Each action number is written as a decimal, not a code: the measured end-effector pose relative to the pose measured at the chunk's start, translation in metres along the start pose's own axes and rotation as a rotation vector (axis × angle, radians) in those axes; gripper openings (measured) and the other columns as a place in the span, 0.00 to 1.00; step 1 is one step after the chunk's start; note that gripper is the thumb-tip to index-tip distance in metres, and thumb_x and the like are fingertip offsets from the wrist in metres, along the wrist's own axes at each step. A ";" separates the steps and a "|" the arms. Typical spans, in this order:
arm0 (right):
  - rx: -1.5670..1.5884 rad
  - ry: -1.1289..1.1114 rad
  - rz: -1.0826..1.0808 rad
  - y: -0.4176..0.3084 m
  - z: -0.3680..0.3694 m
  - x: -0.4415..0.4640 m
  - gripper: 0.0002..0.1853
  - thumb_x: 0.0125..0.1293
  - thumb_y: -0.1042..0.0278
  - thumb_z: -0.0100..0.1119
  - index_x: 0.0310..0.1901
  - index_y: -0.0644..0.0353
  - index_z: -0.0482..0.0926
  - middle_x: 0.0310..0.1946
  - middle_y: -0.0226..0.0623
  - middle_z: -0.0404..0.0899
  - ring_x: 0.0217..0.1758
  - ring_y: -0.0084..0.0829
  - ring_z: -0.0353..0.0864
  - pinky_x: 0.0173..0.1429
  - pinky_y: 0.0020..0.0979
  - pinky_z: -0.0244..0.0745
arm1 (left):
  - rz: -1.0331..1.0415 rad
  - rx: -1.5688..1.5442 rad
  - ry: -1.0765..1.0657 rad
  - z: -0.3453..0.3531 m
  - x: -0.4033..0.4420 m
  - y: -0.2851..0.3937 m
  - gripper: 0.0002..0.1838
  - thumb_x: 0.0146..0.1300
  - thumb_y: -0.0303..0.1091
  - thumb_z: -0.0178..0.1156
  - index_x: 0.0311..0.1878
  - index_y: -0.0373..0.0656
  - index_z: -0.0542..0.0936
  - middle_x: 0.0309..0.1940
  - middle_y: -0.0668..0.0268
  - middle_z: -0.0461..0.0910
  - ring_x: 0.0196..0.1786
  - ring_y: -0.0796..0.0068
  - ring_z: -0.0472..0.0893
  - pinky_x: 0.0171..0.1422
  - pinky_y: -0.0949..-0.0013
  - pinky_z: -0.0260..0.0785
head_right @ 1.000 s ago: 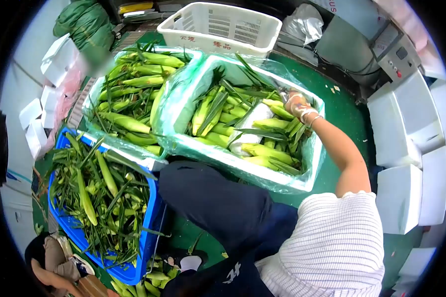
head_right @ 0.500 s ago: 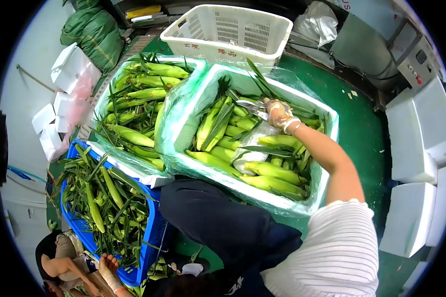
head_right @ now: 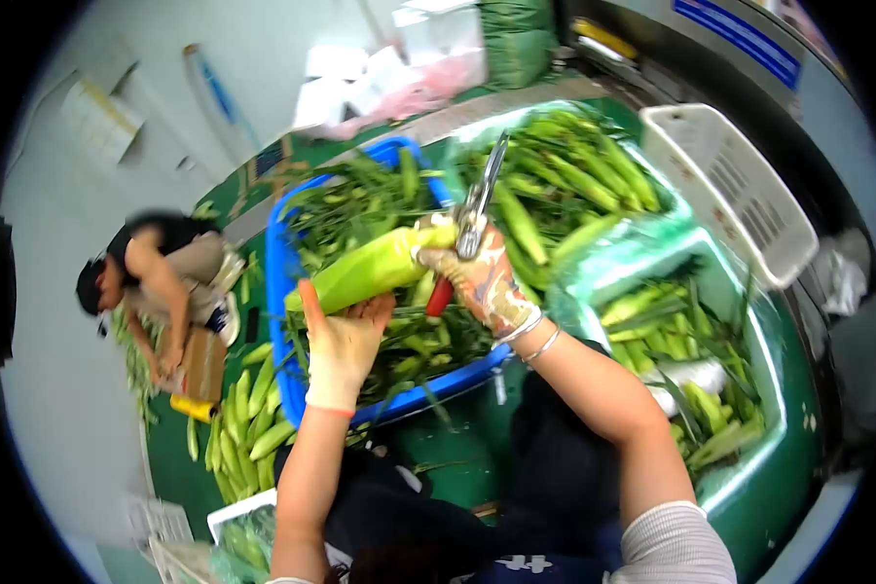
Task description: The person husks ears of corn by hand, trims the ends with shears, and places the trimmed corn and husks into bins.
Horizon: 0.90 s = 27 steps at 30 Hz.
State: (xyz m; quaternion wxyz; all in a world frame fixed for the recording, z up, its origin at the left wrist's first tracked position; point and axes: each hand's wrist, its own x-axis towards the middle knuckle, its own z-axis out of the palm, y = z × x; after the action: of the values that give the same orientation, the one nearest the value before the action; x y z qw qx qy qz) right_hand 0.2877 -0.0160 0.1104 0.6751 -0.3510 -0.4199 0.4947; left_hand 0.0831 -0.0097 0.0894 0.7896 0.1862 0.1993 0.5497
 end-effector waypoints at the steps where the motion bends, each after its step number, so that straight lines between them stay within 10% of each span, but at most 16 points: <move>1: -0.019 -0.053 0.080 0.018 0.018 -0.001 0.21 0.51 0.83 0.67 0.45 0.61 0.69 0.43 0.37 0.79 0.47 0.29 0.79 0.51 0.31 0.77 | 0.149 -0.114 0.226 -0.005 0.006 0.020 0.35 0.56 0.60 0.64 0.55 0.40 0.71 0.54 0.57 0.74 0.54 0.61 0.74 0.64 0.53 0.64; 3: -0.007 -0.068 0.180 0.049 0.044 0.002 0.21 0.52 0.77 0.68 0.45 0.63 0.69 0.37 0.37 0.79 0.43 0.28 0.80 0.48 0.30 0.77 | 0.289 -0.113 0.332 -0.059 0.017 0.061 0.30 0.54 0.57 0.66 0.51 0.45 0.73 0.48 0.61 0.77 0.52 0.60 0.75 0.61 0.50 0.66; 7: -0.947 -0.260 0.282 0.071 0.054 -0.021 0.40 0.43 0.48 0.75 0.48 0.68 0.66 0.38 0.49 0.78 0.43 0.45 0.79 0.49 0.38 0.75 | 0.485 -0.191 0.514 -0.105 0.018 0.117 0.30 0.52 0.58 0.66 0.50 0.45 0.74 0.50 0.61 0.76 0.53 0.58 0.73 0.64 0.46 0.63; 11: -0.877 -0.530 0.435 0.090 0.076 -0.061 0.46 0.42 0.47 0.74 0.53 0.74 0.62 0.46 0.59 0.74 0.50 0.50 0.76 0.57 0.41 0.71 | 0.613 -0.166 0.621 -0.091 0.013 0.128 0.34 0.53 0.61 0.66 0.52 0.41 0.75 0.54 0.61 0.75 0.55 0.61 0.71 0.71 0.51 0.55; 17: -0.969 -0.364 -0.063 0.112 0.113 -0.041 0.37 0.43 0.50 0.73 0.45 0.69 0.65 0.35 0.49 0.73 0.40 0.47 0.75 0.47 0.41 0.72 | 0.567 -0.198 0.594 -0.092 0.017 0.098 0.39 0.55 0.61 0.65 0.60 0.41 0.69 0.59 0.61 0.71 0.59 0.61 0.68 0.72 0.55 0.55; 27: -0.345 -0.664 0.718 0.104 0.075 -0.035 0.11 0.53 0.66 0.65 0.32 0.62 0.74 0.20 0.33 0.74 0.20 0.25 0.74 0.26 0.27 0.73 | 0.509 -0.149 0.425 -0.125 0.031 0.122 0.28 0.54 0.52 0.69 0.49 0.42 0.74 0.46 0.63 0.76 0.47 0.64 0.74 0.61 0.56 0.67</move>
State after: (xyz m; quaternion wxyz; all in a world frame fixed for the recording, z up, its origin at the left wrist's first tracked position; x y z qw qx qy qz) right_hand 0.1749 -0.0175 0.0404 0.2252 -0.4034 -0.5401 0.7034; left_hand -0.0688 0.0690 0.0420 0.5794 0.0532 0.2661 0.7685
